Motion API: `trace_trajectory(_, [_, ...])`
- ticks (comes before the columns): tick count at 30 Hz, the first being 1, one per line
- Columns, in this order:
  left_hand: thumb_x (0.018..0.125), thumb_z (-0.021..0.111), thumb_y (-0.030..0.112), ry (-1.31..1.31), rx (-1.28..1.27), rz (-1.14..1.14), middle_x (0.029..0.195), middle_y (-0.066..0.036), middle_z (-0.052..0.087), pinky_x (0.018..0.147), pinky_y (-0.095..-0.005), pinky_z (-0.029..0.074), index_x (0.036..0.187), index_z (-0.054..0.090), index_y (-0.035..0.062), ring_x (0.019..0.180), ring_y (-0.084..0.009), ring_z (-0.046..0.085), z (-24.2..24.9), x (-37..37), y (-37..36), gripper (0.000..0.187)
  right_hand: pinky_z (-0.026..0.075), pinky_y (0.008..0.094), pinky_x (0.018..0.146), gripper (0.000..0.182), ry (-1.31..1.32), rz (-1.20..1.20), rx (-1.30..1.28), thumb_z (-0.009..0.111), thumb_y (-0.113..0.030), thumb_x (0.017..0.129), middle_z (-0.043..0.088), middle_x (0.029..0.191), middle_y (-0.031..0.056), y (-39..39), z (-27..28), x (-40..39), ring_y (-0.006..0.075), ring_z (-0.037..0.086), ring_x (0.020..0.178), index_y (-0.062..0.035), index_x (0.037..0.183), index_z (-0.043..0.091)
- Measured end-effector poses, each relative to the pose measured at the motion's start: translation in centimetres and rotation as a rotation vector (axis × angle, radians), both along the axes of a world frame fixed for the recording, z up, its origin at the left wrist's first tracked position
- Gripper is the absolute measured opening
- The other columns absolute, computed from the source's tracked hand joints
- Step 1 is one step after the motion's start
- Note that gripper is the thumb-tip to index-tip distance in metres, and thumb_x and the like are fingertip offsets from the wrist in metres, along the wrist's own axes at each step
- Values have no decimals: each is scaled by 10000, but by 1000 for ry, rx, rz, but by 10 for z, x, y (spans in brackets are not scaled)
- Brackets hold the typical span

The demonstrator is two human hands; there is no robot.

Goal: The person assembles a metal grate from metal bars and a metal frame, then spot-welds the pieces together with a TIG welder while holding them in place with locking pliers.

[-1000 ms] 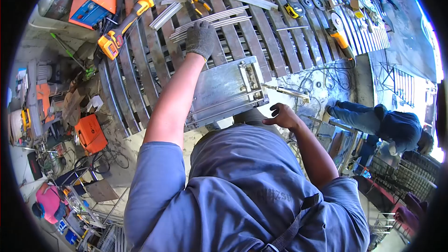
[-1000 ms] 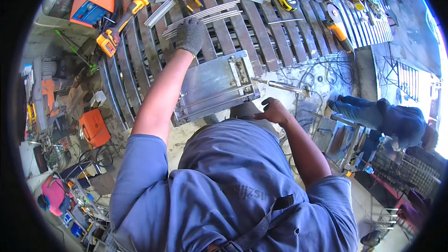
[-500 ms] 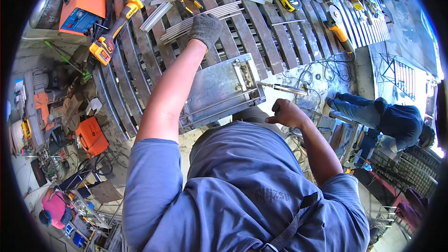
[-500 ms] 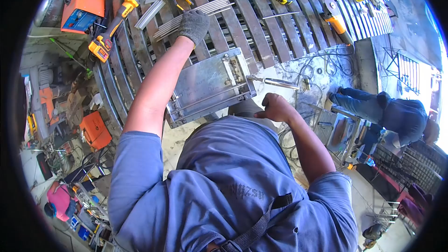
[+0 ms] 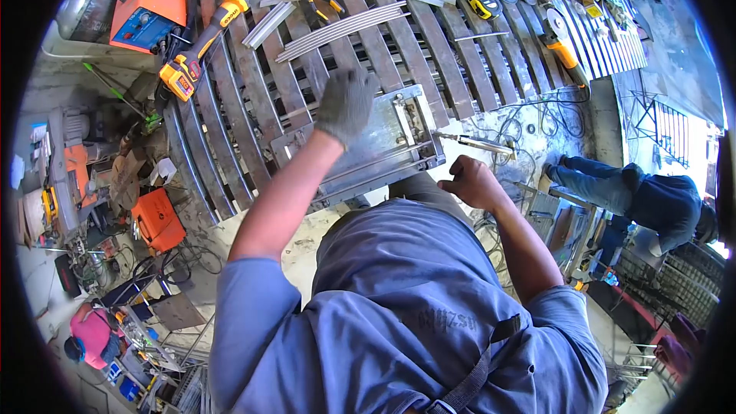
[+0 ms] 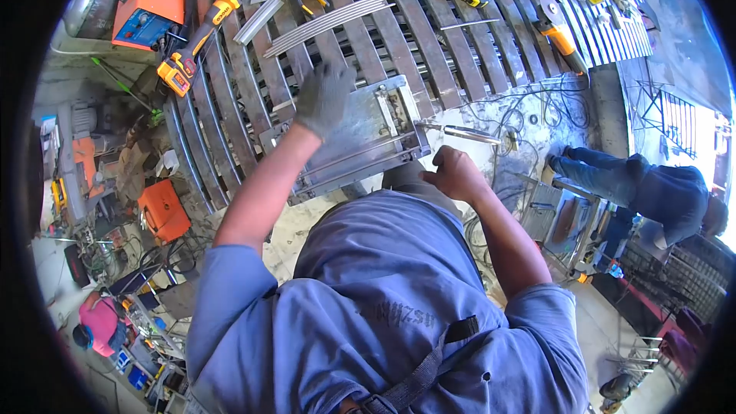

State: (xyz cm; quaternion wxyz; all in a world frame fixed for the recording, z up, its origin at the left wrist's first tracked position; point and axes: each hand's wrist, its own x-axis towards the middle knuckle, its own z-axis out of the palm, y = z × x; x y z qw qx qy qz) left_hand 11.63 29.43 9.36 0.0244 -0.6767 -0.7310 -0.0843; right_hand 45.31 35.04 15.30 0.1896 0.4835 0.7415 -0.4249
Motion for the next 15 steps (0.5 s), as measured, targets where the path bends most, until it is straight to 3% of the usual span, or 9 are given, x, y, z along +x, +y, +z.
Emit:
trace_trajectory(1, [906,687,171,30,39,-48,1137,-155,675,851,-513,552,1050,739,113,1097,-332,672,-6,13,-23,164,616,463,889,521,10,-5,41,952,-381,866,796,1010,252,-2,1,-4,402,784,982,44,1090,750])
trace_trajectory(3, [925,662,201,-132,30,-97,1103,-113,652,861,-501,528,1071,729,133,1065,-318,663,-16,33,-60,174,616,464,890,521,20,27,71,945,-383,874,795,1018,255,-5,-9,-6,407,783,986,48,1094,752])
trace_trajectory(6, [917,660,204,-126,-54,-69,1100,-112,643,873,-503,513,1063,728,140,1059,-316,654,-29,53,-90,173,616,467,892,530,33,82,84,929,-391,878,794,1027,260,-9,-20,-11,413,780,990,51,1114,757])
trace_trajectory(15, [914,658,208,-157,-62,-16,1101,-111,647,881,-495,508,1069,731,131,1088,-308,647,-35,67,-98,188,615,481,882,521,40,140,97,918,-395,877,790,1037,259,-13,-23,-23,417,778,988,48,1097,754])
